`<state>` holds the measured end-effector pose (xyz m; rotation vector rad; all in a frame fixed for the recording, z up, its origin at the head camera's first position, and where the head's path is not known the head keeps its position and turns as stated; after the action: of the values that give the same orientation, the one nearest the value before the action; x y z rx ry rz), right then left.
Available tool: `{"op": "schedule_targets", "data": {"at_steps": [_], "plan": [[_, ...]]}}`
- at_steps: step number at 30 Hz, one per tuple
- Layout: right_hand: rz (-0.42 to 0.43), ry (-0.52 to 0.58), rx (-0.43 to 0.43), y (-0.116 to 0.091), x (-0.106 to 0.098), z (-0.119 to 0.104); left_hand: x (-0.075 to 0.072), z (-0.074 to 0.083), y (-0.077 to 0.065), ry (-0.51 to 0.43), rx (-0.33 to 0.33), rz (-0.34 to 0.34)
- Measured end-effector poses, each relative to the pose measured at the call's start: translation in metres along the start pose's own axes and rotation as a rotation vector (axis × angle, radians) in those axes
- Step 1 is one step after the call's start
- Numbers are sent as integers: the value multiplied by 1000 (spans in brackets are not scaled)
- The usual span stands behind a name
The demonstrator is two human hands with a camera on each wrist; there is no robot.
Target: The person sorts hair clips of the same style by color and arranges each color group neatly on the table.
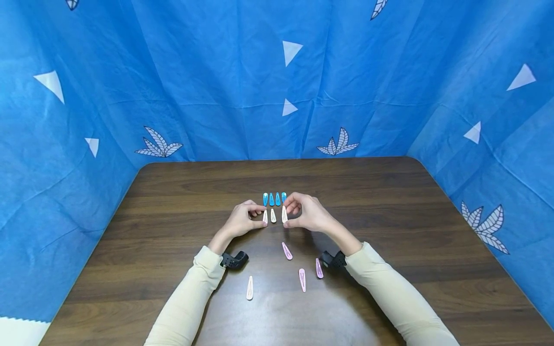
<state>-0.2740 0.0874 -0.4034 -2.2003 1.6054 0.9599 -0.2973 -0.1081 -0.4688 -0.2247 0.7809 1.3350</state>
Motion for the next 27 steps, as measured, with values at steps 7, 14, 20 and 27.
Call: {"op": "schedule_targets", "data": {"at_steps": [7, 14, 20, 27], "plan": [[-35, -18, 75, 21, 12, 19, 0, 1, 0, 4, 0, -1], [-57, -9, 118, 29, 22, 32, 1, 1, 1, -3, -7, -3], [-72, -33, 131, 31, 27, 37, 1, 0, 0, -3, -6, -5], [-87, -73, 130, 33, 30, 38, 0, 1, -1, 3, -3, -4]]}}
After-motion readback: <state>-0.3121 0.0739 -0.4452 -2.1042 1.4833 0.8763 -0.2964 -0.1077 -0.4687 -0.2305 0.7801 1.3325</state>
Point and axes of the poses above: each hand's wrist, its own y-axis towards the middle knuckle, its own x-axis out of the palm, z = x × y, the point moved 5 cm from there along y, towards the middle knuckle, and after that the axes turned 8 degrees about z, right-handed, at the moved point
